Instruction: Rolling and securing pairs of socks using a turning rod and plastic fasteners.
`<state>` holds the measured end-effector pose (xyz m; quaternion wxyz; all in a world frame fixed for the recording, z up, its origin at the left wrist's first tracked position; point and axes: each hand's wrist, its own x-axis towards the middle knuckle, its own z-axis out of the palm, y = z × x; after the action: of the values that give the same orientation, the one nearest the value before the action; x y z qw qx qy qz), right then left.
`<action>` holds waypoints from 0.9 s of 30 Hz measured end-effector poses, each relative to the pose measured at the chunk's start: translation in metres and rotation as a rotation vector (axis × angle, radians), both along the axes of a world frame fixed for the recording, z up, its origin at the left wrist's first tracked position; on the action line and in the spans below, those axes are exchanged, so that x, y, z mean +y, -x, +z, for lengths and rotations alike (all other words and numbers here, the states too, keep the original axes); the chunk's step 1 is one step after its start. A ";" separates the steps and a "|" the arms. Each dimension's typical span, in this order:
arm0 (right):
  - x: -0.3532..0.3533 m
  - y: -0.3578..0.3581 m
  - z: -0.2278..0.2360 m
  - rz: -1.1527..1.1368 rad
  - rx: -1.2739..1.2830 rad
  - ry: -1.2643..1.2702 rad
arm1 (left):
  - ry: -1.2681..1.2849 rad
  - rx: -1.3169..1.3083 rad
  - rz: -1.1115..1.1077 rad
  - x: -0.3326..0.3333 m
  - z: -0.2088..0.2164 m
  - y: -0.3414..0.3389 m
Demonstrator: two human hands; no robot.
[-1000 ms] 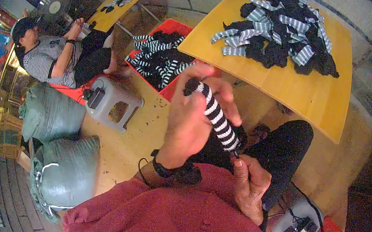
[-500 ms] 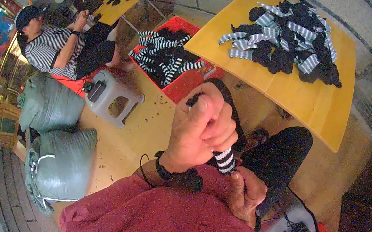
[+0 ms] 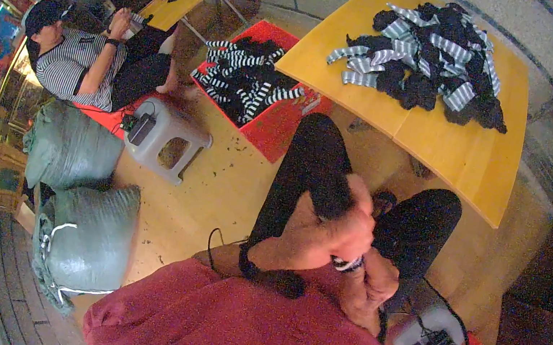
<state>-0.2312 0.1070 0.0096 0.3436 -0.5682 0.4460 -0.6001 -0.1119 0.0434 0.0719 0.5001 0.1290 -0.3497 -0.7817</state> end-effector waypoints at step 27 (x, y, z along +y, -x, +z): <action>-0.005 0.005 0.010 -0.024 0.272 0.006 | -0.140 0.002 -0.110 -0.020 0.017 -0.011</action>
<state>-0.2363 0.1016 0.0198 0.2712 -0.6400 0.4933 -0.5230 -0.1013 0.0233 0.0892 0.4465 0.1434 -0.3003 -0.8306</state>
